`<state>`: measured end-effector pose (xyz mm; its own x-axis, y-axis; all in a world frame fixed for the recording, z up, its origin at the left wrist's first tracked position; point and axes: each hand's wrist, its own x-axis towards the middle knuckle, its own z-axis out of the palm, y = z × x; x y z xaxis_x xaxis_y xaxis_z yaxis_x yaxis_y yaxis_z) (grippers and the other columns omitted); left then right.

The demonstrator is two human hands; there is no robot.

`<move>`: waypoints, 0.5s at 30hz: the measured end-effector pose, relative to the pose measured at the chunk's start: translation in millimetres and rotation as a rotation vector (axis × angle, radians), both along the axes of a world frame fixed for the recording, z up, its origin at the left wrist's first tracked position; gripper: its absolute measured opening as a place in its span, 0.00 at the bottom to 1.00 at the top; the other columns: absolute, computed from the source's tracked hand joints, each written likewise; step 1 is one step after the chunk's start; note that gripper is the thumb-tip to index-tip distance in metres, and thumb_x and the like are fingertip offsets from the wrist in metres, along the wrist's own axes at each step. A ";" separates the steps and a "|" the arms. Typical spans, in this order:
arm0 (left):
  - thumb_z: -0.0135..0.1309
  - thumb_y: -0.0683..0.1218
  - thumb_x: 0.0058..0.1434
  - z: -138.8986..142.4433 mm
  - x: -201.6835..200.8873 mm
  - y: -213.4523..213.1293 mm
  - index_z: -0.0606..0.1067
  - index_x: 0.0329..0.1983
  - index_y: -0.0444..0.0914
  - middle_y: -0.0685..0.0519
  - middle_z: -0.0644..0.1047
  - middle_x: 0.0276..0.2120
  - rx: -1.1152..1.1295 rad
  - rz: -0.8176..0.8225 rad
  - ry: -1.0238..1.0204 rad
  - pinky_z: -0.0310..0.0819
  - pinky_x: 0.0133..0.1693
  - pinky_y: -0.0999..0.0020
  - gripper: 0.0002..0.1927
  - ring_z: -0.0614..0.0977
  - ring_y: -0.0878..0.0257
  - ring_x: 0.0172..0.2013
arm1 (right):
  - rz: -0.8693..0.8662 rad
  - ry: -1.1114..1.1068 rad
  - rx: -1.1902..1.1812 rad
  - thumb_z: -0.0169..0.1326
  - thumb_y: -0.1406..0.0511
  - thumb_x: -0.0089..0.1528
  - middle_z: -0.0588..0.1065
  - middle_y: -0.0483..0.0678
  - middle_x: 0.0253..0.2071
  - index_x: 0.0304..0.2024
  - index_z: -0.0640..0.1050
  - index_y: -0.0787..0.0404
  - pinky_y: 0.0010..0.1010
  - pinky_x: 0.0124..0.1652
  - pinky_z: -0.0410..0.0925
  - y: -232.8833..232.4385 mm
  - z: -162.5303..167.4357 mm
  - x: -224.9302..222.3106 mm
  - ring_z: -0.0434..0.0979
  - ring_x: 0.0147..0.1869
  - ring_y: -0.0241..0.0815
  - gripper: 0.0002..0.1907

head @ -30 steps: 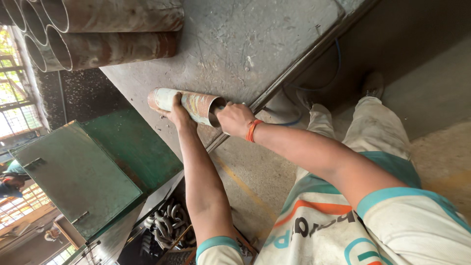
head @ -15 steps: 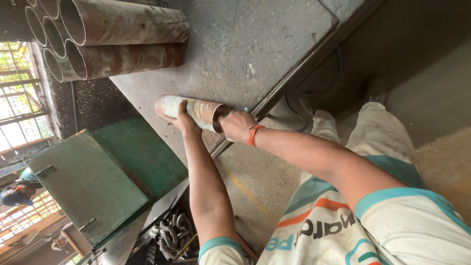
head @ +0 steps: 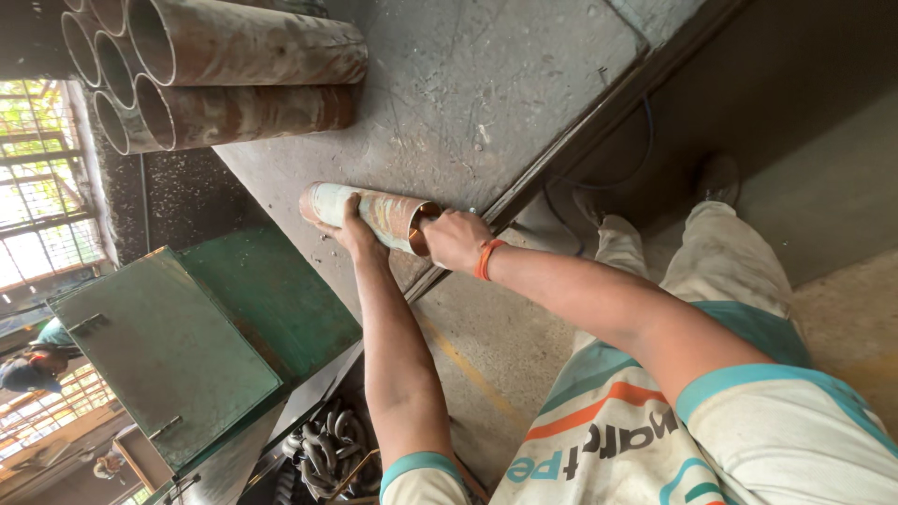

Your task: The person holds a steel pipe against the workbench and uses a pneumatic die grinder to grind the inside edge of the pipe end, producing sparks. They rotate the pipe to grind around the rim, set the finished pipe aside, pick another pipe from the stack, and repeat the grinding on each pipe end.

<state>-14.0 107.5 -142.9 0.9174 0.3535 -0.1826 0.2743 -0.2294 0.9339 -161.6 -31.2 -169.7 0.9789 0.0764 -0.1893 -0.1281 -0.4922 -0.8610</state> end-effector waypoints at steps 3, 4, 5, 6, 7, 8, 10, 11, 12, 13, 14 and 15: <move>0.62 0.42 0.52 -0.1 1.4 0.5 0.39 0.78 0.56 0.47 0.65 0.66 -0.031 -0.005 0.000 0.71 0.59 0.48 0.59 0.73 0.48 0.60 | 0.023 0.012 0.026 0.51 0.68 0.56 0.81 0.62 0.36 0.43 0.81 0.61 0.51 0.40 0.75 -0.3 1.1 -0.2 0.83 0.40 0.61 0.14; 0.61 0.42 0.51 0.2 1.2 1.0 0.38 0.78 0.57 0.46 0.65 0.66 -0.047 -0.002 0.007 0.72 0.58 0.48 0.59 0.73 0.48 0.59 | 0.053 0.041 0.065 0.50 0.68 0.57 0.81 0.61 0.36 0.44 0.81 0.60 0.52 0.40 0.75 0.0 2.0 -0.9 0.83 0.40 0.62 0.14; 0.62 0.41 0.51 0.3 1.2 1.0 0.39 0.78 0.56 0.47 0.65 0.66 -0.030 -0.003 -0.003 0.71 0.59 0.48 0.59 0.73 0.49 0.59 | 0.042 0.026 0.030 0.50 0.68 0.57 0.81 0.62 0.36 0.43 0.81 0.60 0.52 0.40 0.75 -0.2 2.9 -1.3 0.83 0.41 0.61 0.14; 0.62 0.41 0.51 1.0 1.0 1.2 0.39 0.78 0.56 0.47 0.65 0.67 -0.012 -0.005 -0.018 0.71 0.59 0.48 0.59 0.73 0.49 0.60 | 0.029 0.007 -0.005 0.50 0.69 0.57 0.81 0.62 0.36 0.42 0.81 0.61 0.52 0.40 0.75 -0.4 4.2 -1.7 0.84 0.41 0.61 0.13; 0.62 0.41 0.52 1.1 0.8 1.2 0.39 0.78 0.55 0.47 0.65 0.67 0.008 -0.014 -0.025 0.71 0.59 0.49 0.59 0.73 0.49 0.60 | 0.009 -0.005 -0.038 0.50 0.69 0.57 0.80 0.62 0.36 0.41 0.82 0.61 0.51 0.40 0.76 -0.8 5.5 -2.5 0.84 0.42 0.60 0.13; 0.62 0.41 0.52 1.4 0.6 1.3 0.39 0.79 0.55 0.47 0.65 0.67 0.008 -0.014 -0.012 0.71 0.59 0.49 0.59 0.73 0.49 0.60 | 0.018 0.012 -0.009 0.50 0.69 0.57 0.80 0.62 0.36 0.42 0.81 0.61 0.52 0.40 0.75 -1.5 6.7 -3.1 0.83 0.42 0.61 0.13; 0.62 0.41 0.52 2.0 -0.1 2.0 0.39 0.79 0.55 0.47 0.65 0.67 0.007 0.000 0.012 0.71 0.59 0.49 0.59 0.73 0.49 0.60 | 0.049 0.043 0.046 0.49 0.68 0.57 0.80 0.62 0.35 0.43 0.81 0.60 0.53 0.41 0.74 -3.0 9.2 -4.2 0.83 0.41 0.62 0.14; 0.62 0.41 0.52 2.2 -0.4 2.6 0.39 0.79 0.56 0.47 0.64 0.67 0.002 0.013 0.003 0.71 0.59 0.49 0.59 0.73 0.49 0.60 | 0.043 0.034 0.035 0.49 0.69 0.56 0.80 0.62 0.35 0.43 0.81 0.61 0.52 0.41 0.75 -3.4 10.3 -5.0 0.83 0.42 0.62 0.14; 0.62 0.41 0.51 2.2 -0.2 2.6 0.39 0.78 0.56 0.47 0.64 0.67 -0.004 0.022 -0.008 0.71 0.59 0.49 0.59 0.73 0.49 0.60 | 0.033 0.024 0.022 0.49 0.70 0.56 0.80 0.62 0.36 0.42 0.80 0.62 0.52 0.40 0.75 -4.2 10.7 -5.1 0.83 0.42 0.62 0.14; 0.63 0.41 0.51 1.8 0.5 2.7 0.39 0.78 0.56 0.47 0.64 0.67 -0.012 0.025 -0.017 0.71 0.59 0.49 0.60 0.73 0.50 0.60 | 0.016 0.015 0.008 0.49 0.70 0.56 0.80 0.63 0.36 0.42 0.80 0.63 0.52 0.40 0.75 -4.8 10.8 -5.1 0.83 0.42 0.61 0.13; 0.62 0.41 0.51 1.5 0.9 2.8 0.39 0.78 0.56 0.47 0.64 0.67 -0.015 0.009 -0.025 0.71 0.59 0.49 0.60 0.73 0.50 0.60 | 0.018 0.037 0.029 0.49 0.69 0.57 0.80 0.63 0.36 0.42 0.80 0.63 0.52 0.40 0.75 -5.1 10.7 -4.8 0.83 0.42 0.62 0.13; 0.62 0.41 0.51 1.5 0.8 3.2 0.39 0.79 0.56 0.47 0.64 0.67 -0.016 -0.004 -0.031 0.71 0.59 0.49 0.59 0.73 0.50 0.60 | 0.025 0.061 0.052 0.49 0.69 0.58 0.80 0.63 0.36 0.43 0.80 0.63 0.53 0.41 0.75 -4.7 10.3 -4.9 0.83 0.42 0.62 0.13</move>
<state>-13.1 110.8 -141.4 0.9242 0.3468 -0.1600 0.2443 -0.2150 0.9456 -166.5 -35.9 -159.4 0.9634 0.1121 -0.2437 -0.1694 -0.4504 -0.8766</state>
